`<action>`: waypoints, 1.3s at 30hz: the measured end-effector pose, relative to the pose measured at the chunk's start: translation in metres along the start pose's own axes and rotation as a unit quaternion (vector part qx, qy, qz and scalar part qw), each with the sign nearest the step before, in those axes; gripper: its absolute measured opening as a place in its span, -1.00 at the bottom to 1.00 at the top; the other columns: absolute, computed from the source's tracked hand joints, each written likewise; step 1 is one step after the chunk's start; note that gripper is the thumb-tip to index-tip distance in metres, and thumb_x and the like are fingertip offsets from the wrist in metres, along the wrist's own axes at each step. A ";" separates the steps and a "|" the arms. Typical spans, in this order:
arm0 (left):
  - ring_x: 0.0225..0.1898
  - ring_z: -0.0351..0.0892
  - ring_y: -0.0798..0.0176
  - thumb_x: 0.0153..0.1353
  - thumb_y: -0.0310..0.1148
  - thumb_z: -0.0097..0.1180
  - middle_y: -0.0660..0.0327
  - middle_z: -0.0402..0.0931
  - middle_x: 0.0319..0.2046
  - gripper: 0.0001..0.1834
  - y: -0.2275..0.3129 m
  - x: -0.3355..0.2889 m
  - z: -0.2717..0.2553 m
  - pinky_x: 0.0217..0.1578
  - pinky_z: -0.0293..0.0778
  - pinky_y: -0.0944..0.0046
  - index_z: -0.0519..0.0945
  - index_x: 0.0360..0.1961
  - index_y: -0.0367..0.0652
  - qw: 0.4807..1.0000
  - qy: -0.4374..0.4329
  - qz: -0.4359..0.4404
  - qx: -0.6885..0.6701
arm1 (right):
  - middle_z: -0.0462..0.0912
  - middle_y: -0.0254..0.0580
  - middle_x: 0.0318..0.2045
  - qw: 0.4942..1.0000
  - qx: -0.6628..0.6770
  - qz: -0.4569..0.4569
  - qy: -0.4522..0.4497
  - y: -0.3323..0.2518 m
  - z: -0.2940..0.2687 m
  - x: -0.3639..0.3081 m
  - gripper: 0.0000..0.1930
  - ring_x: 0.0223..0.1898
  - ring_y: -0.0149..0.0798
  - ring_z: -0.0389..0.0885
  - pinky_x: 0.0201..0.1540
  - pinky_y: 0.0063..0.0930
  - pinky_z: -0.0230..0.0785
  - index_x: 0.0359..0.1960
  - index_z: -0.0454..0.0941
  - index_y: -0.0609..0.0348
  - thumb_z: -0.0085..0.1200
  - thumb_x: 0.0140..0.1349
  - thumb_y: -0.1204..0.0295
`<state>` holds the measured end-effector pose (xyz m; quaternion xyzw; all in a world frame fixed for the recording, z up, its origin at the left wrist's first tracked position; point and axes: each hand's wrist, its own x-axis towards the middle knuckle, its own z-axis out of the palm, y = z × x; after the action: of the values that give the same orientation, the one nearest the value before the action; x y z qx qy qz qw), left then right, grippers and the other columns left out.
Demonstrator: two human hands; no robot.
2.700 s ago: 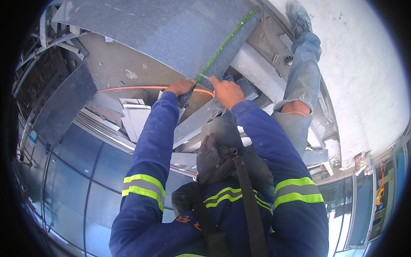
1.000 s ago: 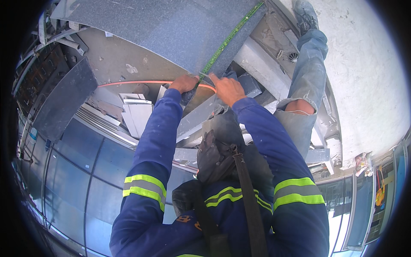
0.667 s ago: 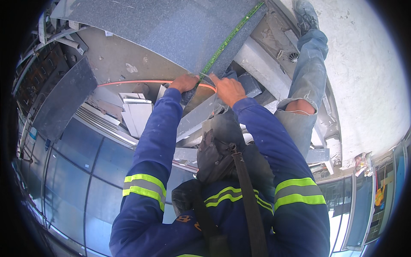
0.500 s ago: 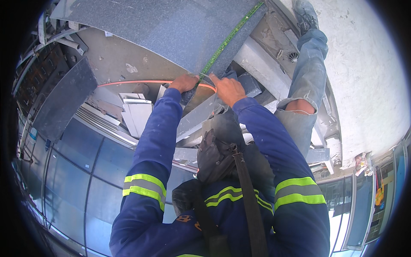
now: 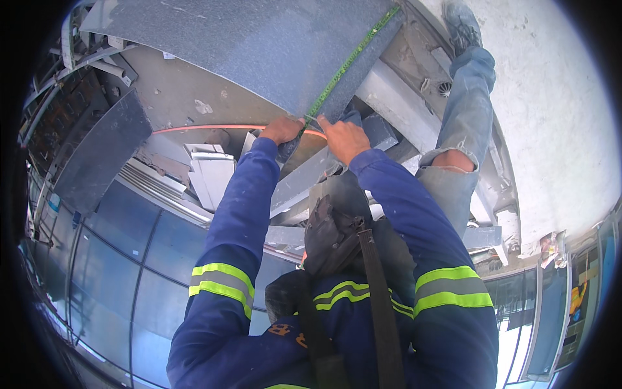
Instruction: The person measures a large grey panel with a tape measure and marks it with a utility knife. They then lift and reposition the panel on a metal scaffold structure at a construction site.
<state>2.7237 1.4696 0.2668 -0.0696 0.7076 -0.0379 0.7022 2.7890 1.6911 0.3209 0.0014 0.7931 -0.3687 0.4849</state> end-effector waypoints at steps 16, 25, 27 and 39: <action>0.32 0.50 -0.33 0.49 0.22 -0.17 -0.31 0.55 0.23 -0.20 0.014 -0.017 0.012 0.36 0.36 -0.10 0.64 0.17 -0.41 0.998 -0.037 0.011 -0.039 | 0.77 0.16 -0.29 1.000 -0.009 0.009 -0.008 -0.002 0.000 -0.004 -0.43 -0.20 0.25 0.78 -0.14 0.14 0.62 0.40 0.39 -0.02 0.04 0.33 0.50; 0.28 0.55 -0.29 0.48 0.22 -0.15 -0.25 0.58 0.20 -0.25 0.021 -0.026 0.010 0.31 0.39 -0.11 0.69 0.13 -0.31 0.998 -0.045 0.029 -0.026 | 0.77 0.15 -0.26 0.999 -0.019 0.013 -0.040 -0.002 -0.007 -0.002 -0.46 -0.17 0.25 0.78 -0.13 0.15 0.62 0.40 0.38 -0.01 0.01 0.36 0.50; 0.28 0.55 -0.29 0.47 0.22 -0.14 -0.25 0.58 0.20 -0.25 0.019 -0.028 0.013 0.31 0.40 -0.10 0.69 0.13 -0.30 0.998 -0.047 0.030 -0.027 | 0.77 0.16 -0.25 0.999 -0.015 0.011 -0.038 0.000 -0.004 -0.006 -0.45 -0.16 0.26 0.78 -0.12 0.16 0.61 0.41 0.37 -0.02 0.01 0.36 0.50; 0.29 0.54 -0.29 0.42 0.25 -0.06 -0.26 0.58 0.21 -0.22 0.010 -0.015 0.019 0.32 0.41 -0.10 0.69 0.13 -0.32 0.998 -0.029 0.006 -0.049 | 0.77 0.18 -0.23 1.000 -0.017 0.010 -0.018 -0.001 0.000 0.001 -0.43 -0.15 0.27 0.77 -0.10 0.19 0.60 0.42 0.36 -0.04 0.01 0.35 0.50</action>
<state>2.7423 1.4825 0.2795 -0.1010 0.6883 0.0034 0.7183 2.7883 1.6896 0.3207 -0.0053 0.7900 -0.3506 0.5030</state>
